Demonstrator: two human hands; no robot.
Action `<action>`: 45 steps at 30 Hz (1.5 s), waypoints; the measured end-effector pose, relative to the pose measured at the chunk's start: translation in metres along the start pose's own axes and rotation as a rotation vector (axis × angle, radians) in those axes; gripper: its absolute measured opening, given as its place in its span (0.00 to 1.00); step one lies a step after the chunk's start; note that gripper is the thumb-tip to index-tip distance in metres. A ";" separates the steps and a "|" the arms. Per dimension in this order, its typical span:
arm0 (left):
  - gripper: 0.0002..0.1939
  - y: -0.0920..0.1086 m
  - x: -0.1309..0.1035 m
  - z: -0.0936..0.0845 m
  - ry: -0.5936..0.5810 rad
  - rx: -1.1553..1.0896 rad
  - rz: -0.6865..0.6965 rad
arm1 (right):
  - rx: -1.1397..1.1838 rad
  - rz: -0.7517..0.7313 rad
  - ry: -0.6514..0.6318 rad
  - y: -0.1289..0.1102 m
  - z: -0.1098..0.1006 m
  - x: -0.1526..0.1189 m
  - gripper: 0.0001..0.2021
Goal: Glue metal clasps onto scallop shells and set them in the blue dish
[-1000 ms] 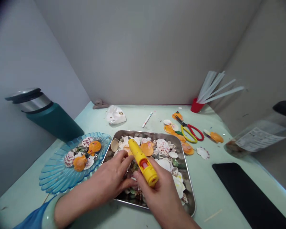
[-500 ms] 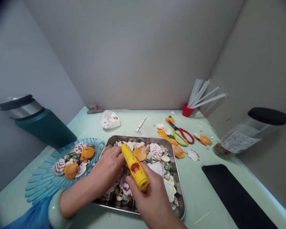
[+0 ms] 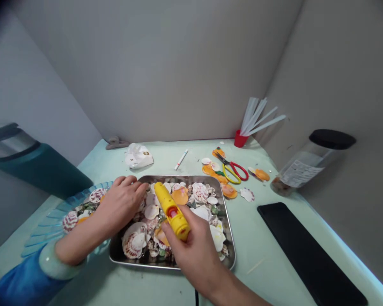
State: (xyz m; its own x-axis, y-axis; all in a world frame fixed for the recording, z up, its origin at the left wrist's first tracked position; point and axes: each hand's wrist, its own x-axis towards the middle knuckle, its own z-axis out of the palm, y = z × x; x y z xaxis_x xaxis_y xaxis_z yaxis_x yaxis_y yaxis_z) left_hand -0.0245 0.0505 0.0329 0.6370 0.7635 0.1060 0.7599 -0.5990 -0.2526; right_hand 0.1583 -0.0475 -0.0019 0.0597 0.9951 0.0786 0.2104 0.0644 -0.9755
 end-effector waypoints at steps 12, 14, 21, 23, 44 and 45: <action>0.10 0.015 -0.015 -0.017 -0.173 -0.149 0.062 | 0.012 -0.014 0.020 0.003 -0.001 -0.001 0.08; 0.07 0.021 -0.010 -0.012 -0.158 -0.162 0.073 | 0.001 -0.021 0.028 0.002 -0.001 -0.001 0.07; 0.07 0.025 0.002 -0.002 -0.135 -0.132 0.050 | 0.009 -0.023 0.031 0.001 0.000 -0.001 0.08; 0.09 0.018 0.001 -0.009 -0.117 -0.119 0.010 | 0.025 -0.018 0.017 0.002 0.000 -0.002 0.09; 0.09 0.017 0.005 -0.005 -0.213 -0.256 0.231 | 0.029 -0.053 0.011 0.004 0.000 0.001 0.05; 0.10 0.019 0.009 -0.003 -0.215 -0.250 0.245 | 0.023 -0.060 0.004 0.004 -0.001 0.001 0.04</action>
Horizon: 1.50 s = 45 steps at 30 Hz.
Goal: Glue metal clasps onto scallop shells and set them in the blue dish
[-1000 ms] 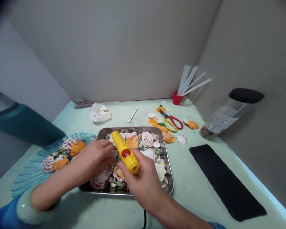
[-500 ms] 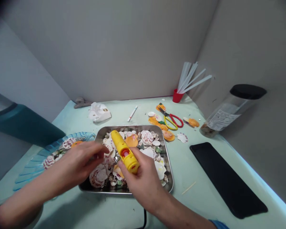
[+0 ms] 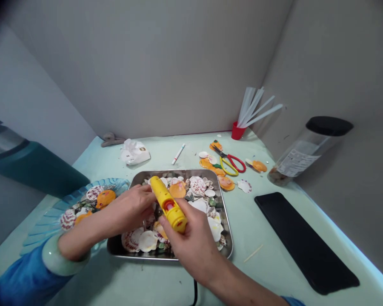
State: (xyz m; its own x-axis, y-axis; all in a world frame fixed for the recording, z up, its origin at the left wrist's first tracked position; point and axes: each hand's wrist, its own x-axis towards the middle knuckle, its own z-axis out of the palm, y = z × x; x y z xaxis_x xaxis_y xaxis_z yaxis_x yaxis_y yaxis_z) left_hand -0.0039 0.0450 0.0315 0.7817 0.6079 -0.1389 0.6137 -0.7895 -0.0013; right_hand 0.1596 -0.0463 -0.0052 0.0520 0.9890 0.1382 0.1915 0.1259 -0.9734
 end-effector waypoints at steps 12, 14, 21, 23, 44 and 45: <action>0.10 -0.010 0.023 0.010 -0.034 -0.095 0.039 | -0.011 -0.040 -0.017 -0.002 -0.001 0.001 0.03; 0.08 -0.014 0.025 0.008 -0.004 -0.150 -0.001 | -0.016 -0.044 -0.009 -0.001 -0.001 0.000 0.03; 0.15 -0.024 0.006 -0.014 0.137 -0.474 -0.219 | 0.050 -0.004 0.075 0.002 -0.001 -0.003 0.06; 0.15 -0.023 -0.001 -0.012 0.103 -0.616 -0.233 | 0.056 0.009 0.096 0.003 -0.001 -0.003 0.07; 0.21 -0.012 0.024 -0.005 0.179 -0.216 -0.365 | 0.053 -0.032 0.200 0.002 -0.001 -0.006 0.07; 0.21 -0.013 0.027 -0.003 0.163 -0.190 -0.357 | 0.051 -0.038 0.203 0.002 -0.001 -0.006 0.07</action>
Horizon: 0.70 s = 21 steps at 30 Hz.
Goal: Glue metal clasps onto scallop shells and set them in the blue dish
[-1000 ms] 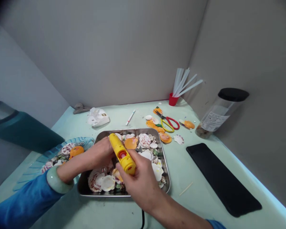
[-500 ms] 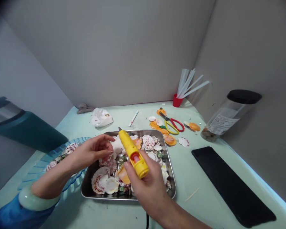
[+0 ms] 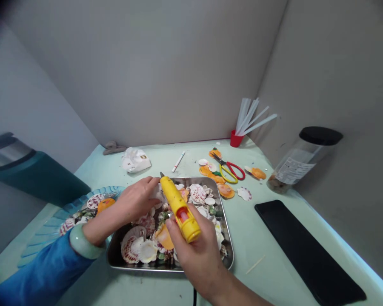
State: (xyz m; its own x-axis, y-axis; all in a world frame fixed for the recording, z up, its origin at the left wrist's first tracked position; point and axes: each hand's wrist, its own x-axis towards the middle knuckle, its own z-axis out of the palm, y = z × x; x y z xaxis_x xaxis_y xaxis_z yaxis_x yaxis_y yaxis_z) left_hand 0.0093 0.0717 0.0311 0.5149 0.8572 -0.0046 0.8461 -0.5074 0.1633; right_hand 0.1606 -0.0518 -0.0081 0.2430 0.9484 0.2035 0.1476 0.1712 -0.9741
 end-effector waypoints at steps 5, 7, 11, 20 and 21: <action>0.21 -0.001 0.009 0.010 -0.019 0.039 0.060 | -0.014 -0.008 0.018 0.003 -0.001 0.000 0.08; 0.23 -0.001 0.009 0.013 -0.024 0.007 0.083 | -0.021 -0.010 0.015 0.002 -0.001 0.000 0.08; 0.24 0.002 0.009 0.010 -0.031 -0.123 0.133 | 0.043 0.016 0.066 -0.010 -0.003 0.005 0.07; 0.29 0.002 0.019 -0.004 -0.087 -0.545 0.111 | 0.115 0.088 0.230 -0.012 -0.024 0.026 0.15; 0.30 0.003 0.018 -0.004 -0.107 -0.593 0.125 | 0.116 0.098 0.232 -0.010 -0.025 0.027 0.15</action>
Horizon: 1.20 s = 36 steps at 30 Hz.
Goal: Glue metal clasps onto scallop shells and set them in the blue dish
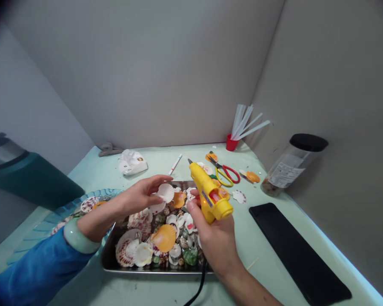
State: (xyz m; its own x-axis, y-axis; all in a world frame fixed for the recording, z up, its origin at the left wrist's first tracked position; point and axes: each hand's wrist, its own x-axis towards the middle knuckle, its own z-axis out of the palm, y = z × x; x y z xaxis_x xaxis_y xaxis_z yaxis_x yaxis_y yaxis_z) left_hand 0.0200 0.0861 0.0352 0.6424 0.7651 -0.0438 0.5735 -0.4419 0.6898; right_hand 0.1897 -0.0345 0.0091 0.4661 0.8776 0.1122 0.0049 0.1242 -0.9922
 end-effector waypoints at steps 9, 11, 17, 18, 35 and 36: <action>0.35 -0.001 -0.013 -0.008 -0.029 -0.214 -0.026 | -0.041 -0.023 -0.032 0.000 0.000 0.002 0.14; 0.32 -0.007 -0.013 -0.011 0.055 -0.215 -0.049 | -0.033 -0.038 -0.037 0.001 0.000 0.002 0.13; 0.26 -0.009 -0.020 -0.008 0.197 -0.085 -0.019 | -0.004 -0.016 -0.048 0.003 0.001 0.001 0.13; 0.26 -0.006 -0.022 -0.007 0.195 -0.053 0.005 | -0.009 -0.011 -0.046 0.003 0.001 0.001 0.13; 0.23 0.011 -0.027 0.016 -0.137 0.318 0.147 | -0.034 -0.017 -0.058 0.001 -0.001 0.000 0.11; 0.23 0.012 -0.025 0.020 -0.147 0.303 0.142 | -0.031 -0.015 -0.057 0.001 -0.001 0.000 0.11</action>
State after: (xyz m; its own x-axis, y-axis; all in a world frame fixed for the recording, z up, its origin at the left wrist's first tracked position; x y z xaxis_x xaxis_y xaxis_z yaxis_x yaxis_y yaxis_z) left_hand 0.0208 0.0521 0.0303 0.7799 0.6205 -0.0817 0.5839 -0.6744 0.4519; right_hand 0.1901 -0.0350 0.0080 0.4144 0.9009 0.1288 0.0388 0.1240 -0.9915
